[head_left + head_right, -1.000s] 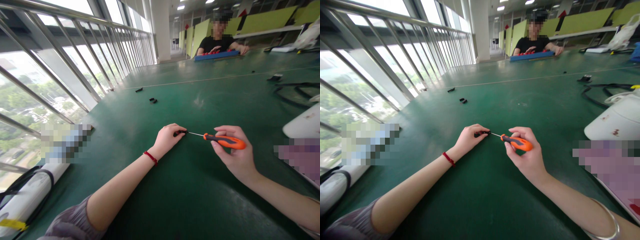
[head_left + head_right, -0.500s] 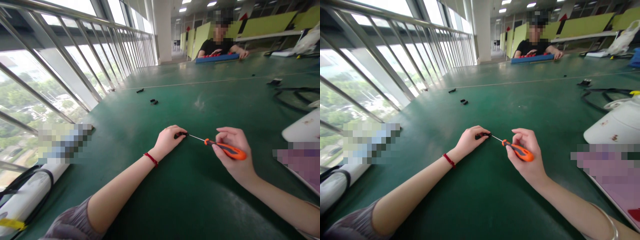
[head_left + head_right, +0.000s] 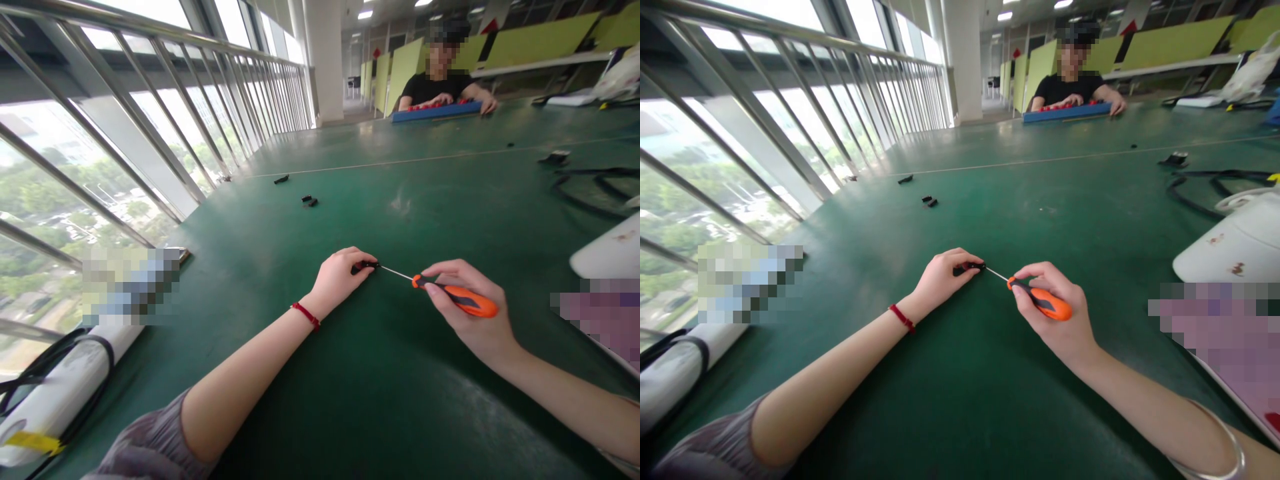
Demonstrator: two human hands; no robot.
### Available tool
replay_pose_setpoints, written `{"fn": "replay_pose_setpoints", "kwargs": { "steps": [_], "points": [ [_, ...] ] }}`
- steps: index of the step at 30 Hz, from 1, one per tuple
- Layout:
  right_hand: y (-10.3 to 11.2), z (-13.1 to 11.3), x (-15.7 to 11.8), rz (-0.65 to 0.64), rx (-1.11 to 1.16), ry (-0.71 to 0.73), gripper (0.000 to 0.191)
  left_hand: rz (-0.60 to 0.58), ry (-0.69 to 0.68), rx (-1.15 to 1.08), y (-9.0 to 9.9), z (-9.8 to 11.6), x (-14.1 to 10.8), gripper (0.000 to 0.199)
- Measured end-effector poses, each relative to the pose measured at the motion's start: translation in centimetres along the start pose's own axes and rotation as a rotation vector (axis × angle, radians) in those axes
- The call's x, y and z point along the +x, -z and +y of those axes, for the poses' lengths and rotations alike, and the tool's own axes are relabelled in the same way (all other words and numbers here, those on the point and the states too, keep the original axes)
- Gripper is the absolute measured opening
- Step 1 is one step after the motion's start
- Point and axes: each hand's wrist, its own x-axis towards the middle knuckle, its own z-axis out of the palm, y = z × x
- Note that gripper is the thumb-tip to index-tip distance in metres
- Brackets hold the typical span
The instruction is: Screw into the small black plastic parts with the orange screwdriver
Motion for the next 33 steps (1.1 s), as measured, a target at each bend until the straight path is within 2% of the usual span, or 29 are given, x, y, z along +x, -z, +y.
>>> {"fn": "replay_pose_setpoints", "kwargs": {
  "steps": [2, 5, 7, 11, 13, 18, 24, 29, 31, 33],
  "points": [
    [-0.02, -0.09, -0.04, 0.019, -0.027, -0.001, 0.005, -0.001, 0.003, 0.000, -0.02, -0.01, 0.02, 0.021],
    [-0.09, 0.07, -0.07, 0.092, -0.001, 0.026, 0.018, 0.000, 0.010, 0.006, -0.08, -0.06, 0.04, 0.020],
    [-0.06, 0.23, -0.04, 0.094, 0.036, 0.033, 0.026, 0.001, 0.014, 0.010, -0.10, -0.06, 0.05, 0.020],
    [0.12, 0.13, 0.00, 0.003, 0.003, 0.017, 0.010, 0.006, 0.006, 0.010, -0.03, 0.06, 0.02, 0.020],
    [0.11, -0.04, -0.03, 0.003, -0.021, 0.009, 0.006, 0.014, 0.003, 0.004, -0.04, 0.09, 0.00, 0.020],
    [-0.13, -0.08, -0.08, 0.111, 0.010, 0.040, 0.022, 0.032, -0.001, 0.023, -0.17, 0.03, -0.04, 0.019],
    [0.07, 0.04, -0.09, 0.012, 0.022, -0.044, 0.005, 0.020, -0.014, 0.064, 0.02, 0.26, -0.02, 0.019],
    [0.00, -0.01, -0.10, 0.104, -0.001, 0.058, 0.025, 0.020, -0.013, 0.091, 0.07, 0.31, 0.04, 0.020],
    [0.01, -0.05, -0.07, 0.065, 0.023, 0.060, 0.027, 0.022, -0.020, 0.095, 0.04, 0.26, 0.04, 0.020],
    [0.08, -0.13, -0.05, 0.003, 0.022, 0.033, 0.021, 0.020, -0.025, 0.097, 0.00, 0.23, 0.05, 0.019]
  ]
}}
